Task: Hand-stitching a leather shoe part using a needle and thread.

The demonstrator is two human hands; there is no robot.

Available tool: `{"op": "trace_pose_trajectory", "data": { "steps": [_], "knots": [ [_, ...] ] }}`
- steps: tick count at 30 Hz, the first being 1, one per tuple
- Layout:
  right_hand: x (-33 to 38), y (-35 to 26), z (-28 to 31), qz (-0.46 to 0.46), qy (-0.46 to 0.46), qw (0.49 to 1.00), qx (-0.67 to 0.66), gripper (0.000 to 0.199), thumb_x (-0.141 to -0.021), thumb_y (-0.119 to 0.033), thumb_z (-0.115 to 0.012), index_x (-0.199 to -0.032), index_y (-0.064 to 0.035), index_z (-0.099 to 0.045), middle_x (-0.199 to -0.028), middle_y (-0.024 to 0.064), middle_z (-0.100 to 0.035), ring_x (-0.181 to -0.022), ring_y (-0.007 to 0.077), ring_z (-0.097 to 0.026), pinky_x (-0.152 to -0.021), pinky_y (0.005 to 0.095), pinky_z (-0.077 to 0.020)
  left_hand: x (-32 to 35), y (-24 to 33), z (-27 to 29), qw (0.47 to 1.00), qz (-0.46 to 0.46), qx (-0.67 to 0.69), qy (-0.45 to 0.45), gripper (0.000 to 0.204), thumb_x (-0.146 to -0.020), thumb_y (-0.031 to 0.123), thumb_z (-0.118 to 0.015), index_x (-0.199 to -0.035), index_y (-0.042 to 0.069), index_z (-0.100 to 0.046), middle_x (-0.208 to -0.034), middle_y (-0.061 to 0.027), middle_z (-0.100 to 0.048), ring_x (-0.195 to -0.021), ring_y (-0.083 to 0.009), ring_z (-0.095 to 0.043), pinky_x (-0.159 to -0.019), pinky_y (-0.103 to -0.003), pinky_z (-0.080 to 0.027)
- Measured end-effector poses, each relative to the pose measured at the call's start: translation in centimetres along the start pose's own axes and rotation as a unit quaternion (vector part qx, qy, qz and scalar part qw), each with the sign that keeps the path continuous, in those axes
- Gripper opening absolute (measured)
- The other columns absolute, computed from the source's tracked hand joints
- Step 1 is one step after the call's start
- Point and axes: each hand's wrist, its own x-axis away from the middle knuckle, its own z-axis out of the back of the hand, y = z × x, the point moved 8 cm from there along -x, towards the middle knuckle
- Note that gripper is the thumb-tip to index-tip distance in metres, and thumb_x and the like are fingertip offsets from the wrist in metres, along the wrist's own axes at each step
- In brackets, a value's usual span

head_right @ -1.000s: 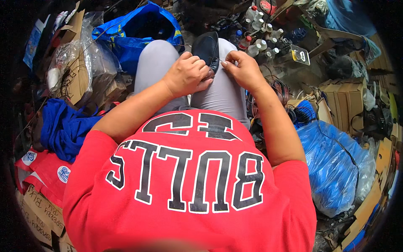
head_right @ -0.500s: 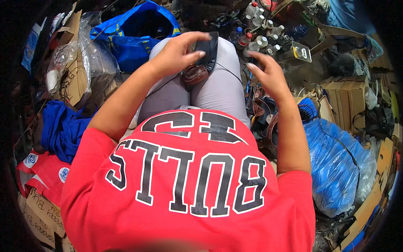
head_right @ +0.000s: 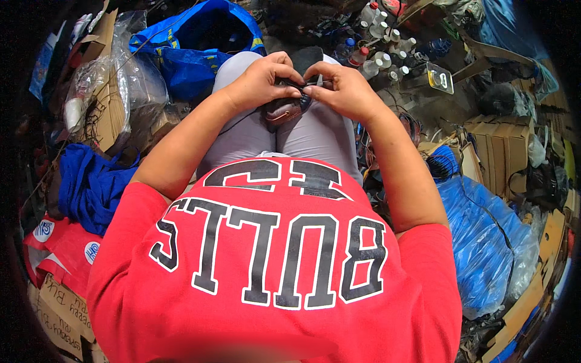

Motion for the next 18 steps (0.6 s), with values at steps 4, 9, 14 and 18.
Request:
{"op": "trace_pose_trajectory", "data": {
  "steps": [4, 9, 14, 18],
  "knots": [
    [-0.2, 0.9, 0.1, -0.008, 0.027, 0.999, -0.020, 0.015, -0.085, -0.016, -0.067, -0.081, -0.0031, -0.060, -0.069, -0.0043, -0.049, -0.066, 0.0049, -0.042, -0.057, 0.0220, -0.0360, -0.1, 0.3, -0.4, 1.000, -0.024, -0.004, 0.012, 0.014, -0.072, 0.004, -0.074, -0.085, 0.008, -0.070, -0.080, -0.0057, -0.052, -0.076, -0.0197, -0.054, -0.065, -0.030, -0.045],
    [-0.3, 2.5, 0.1, -0.003, 0.011, 0.998, -0.060, 0.021, -0.085, -0.017, -0.068, -0.076, -0.0033, -0.056, -0.070, -0.0050, -0.049, -0.068, 0.0046, -0.042, -0.059, 0.0218, -0.0365, 0.3, 0.0, -0.6, 1.000, -0.002, 0.008, 0.008, 0.010, -0.072, 0.002, -0.073, -0.081, 0.006, -0.068, -0.079, -0.0065, -0.053, -0.075, -0.0206, -0.055, -0.065, -0.030, -0.046],
    [-0.6, 3.5, 0.0, -0.020, -0.016, 0.996, -0.088, 0.020, -0.085, -0.017, -0.068, -0.076, -0.0048, -0.055, -0.071, -0.0060, -0.049, -0.069, 0.0042, -0.042, -0.060, 0.0214, -0.0368, 0.8, -0.1, -0.4, 0.999, -0.013, 0.018, 0.027, 0.010, -0.073, 0.003, -0.073, -0.081, 0.006, -0.069, -0.078, -0.0066, -0.053, -0.073, -0.0207, -0.055, -0.065, -0.030, -0.045],
    [-0.6, 3.8, -0.3, -0.030, -0.030, 0.987, -0.157, 0.018, -0.086, -0.018, -0.068, -0.079, -0.0050, -0.057, -0.074, -0.0060, -0.053, -0.071, 0.0041, -0.045, -0.063, 0.0204, -0.0385, 0.8, 0.0, -0.1, 0.999, -0.010, 0.013, 0.031, 0.011, -0.073, 0.002, -0.073, -0.082, 0.006, -0.070, -0.078, -0.0062, -0.053, -0.072, -0.0203, -0.055, -0.064, -0.029, -0.046]
  ]
}}
